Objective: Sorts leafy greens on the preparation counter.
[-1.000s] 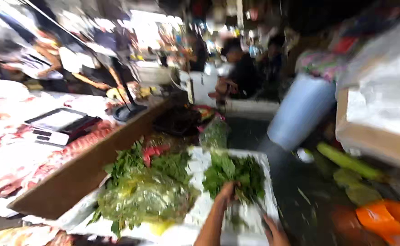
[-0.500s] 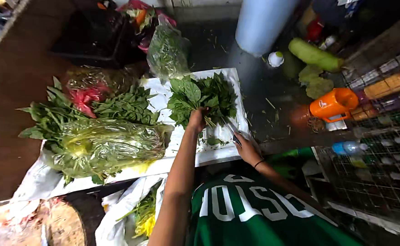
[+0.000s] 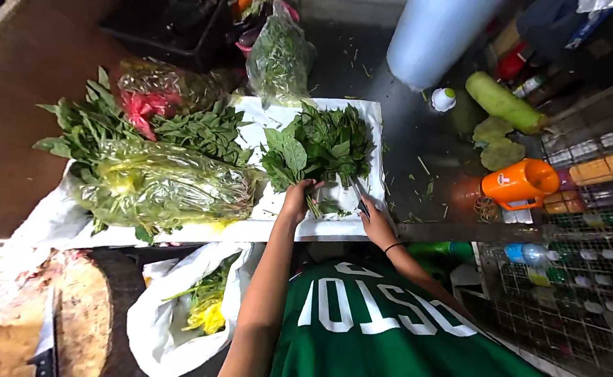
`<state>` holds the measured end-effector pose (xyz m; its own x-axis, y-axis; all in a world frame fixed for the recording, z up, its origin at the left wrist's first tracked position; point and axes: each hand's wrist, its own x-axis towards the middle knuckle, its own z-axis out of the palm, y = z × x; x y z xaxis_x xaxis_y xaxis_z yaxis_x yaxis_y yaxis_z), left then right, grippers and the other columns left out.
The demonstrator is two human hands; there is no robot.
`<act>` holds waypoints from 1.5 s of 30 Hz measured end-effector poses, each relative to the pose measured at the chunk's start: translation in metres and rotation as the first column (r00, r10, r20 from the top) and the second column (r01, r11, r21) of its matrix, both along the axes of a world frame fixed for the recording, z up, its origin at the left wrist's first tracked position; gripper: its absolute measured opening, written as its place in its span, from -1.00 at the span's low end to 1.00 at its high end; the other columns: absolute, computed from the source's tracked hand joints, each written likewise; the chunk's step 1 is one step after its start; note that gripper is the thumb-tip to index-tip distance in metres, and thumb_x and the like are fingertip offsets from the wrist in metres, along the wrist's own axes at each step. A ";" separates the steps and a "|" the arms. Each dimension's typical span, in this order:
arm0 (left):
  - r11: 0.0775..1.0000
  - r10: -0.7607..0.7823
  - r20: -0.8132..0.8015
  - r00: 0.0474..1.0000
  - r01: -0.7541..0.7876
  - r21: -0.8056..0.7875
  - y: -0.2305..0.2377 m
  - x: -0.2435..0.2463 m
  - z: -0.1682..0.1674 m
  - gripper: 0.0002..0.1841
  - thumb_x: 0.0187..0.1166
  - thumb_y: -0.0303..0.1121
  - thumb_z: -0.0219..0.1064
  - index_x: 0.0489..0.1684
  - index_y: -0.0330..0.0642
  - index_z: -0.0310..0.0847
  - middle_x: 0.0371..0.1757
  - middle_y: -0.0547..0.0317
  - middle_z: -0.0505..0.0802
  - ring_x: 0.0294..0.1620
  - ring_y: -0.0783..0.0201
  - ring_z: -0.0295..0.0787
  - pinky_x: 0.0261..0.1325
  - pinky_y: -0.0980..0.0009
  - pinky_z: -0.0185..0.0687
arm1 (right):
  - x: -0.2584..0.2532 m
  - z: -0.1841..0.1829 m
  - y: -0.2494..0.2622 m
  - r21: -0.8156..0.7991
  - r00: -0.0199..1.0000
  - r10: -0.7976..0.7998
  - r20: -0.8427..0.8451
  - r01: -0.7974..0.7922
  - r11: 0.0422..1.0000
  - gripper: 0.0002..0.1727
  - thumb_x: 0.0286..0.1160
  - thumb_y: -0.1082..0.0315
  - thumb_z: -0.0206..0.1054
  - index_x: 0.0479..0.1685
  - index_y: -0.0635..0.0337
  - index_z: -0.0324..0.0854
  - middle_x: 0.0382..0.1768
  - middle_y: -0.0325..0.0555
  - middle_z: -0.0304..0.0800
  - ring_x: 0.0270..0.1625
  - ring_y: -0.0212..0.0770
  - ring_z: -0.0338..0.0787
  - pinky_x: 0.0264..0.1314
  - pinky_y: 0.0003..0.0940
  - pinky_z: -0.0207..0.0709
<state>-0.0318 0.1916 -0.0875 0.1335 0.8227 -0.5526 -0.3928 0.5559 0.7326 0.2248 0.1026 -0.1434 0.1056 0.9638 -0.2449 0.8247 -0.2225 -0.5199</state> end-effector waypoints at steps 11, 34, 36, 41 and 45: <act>0.999 -0.038 0.012 0.999 0.039 -0.026 -0.071 -0.026 -0.080 -0.64 0.87 -0.24 -0.03 0.24 -0.31 0.59 0.10 -0.10 0.90 -0.37 0.13 0.90 -0.25 0.23 0.86 | -0.005 0.018 0.004 -0.030 0.997 0.055 0.061 -0.054 0.998 -0.35 0.77 0.13 0.18 0.84 -0.08 0.17 0.18 0.19 0.83 0.17 0.16 0.86 0.32 0.19 0.67; 0.999 -0.029 -0.007 1.000 0.029 -0.016 -0.066 -0.031 -0.080 -0.71 0.87 -0.25 0.05 0.23 -0.27 0.55 -0.34 0.09 0.81 -0.59 0.32 0.64 -0.46 0.38 0.66 | 0.132 0.012 -0.055 0.056 0.926 -0.377 0.017 0.376 0.925 -0.27 0.63 -0.04 0.32 0.71 0.14 0.31 0.33 0.28 0.69 0.28 0.22 0.75 0.36 0.29 0.60; 1.000 0.001 0.036 0.999 0.000 -0.028 -0.067 -0.032 -0.081 -0.76 0.83 -0.24 0.14 0.18 -0.17 0.58 -0.53 0.26 0.59 -0.68 0.38 0.45 -0.57 0.42 0.55 | 0.178 0.000 -0.039 0.077 0.904 -0.424 0.056 0.419 0.904 -0.26 0.60 -0.03 0.35 0.68 0.20 0.34 0.34 0.30 0.69 0.33 0.24 0.73 0.43 0.29 0.56; 0.993 0.067 0.088 0.994 -0.058 -0.102 -0.093 -0.014 -0.044 -0.77 0.77 -0.14 0.23 0.14 -0.01 0.65 -0.64 0.37 0.47 -0.73 0.44 0.32 -0.63 0.50 0.41 | 0.274 -0.034 0.004 0.174 0.897 -0.420 0.135 0.396 0.902 -0.18 0.48 0.04 0.48 0.70 0.19 0.28 0.36 0.33 0.66 0.35 0.31 0.71 0.42 0.34 0.55; 0.992 0.112 0.192 0.975 -0.100 -0.073 -0.117 0.014 -0.028 -0.81 0.78 -0.30 0.16 0.15 -0.13 0.60 -0.59 0.33 0.54 -0.66 0.44 0.44 -0.52 0.50 0.50 | 0.313 -0.060 0.029 0.193 0.894 -0.426 0.136 0.398 0.897 -0.04 0.43 0.00 0.52 0.80 0.15 0.13 0.50 0.33 0.55 0.51 0.33 0.61 0.55 0.33 0.46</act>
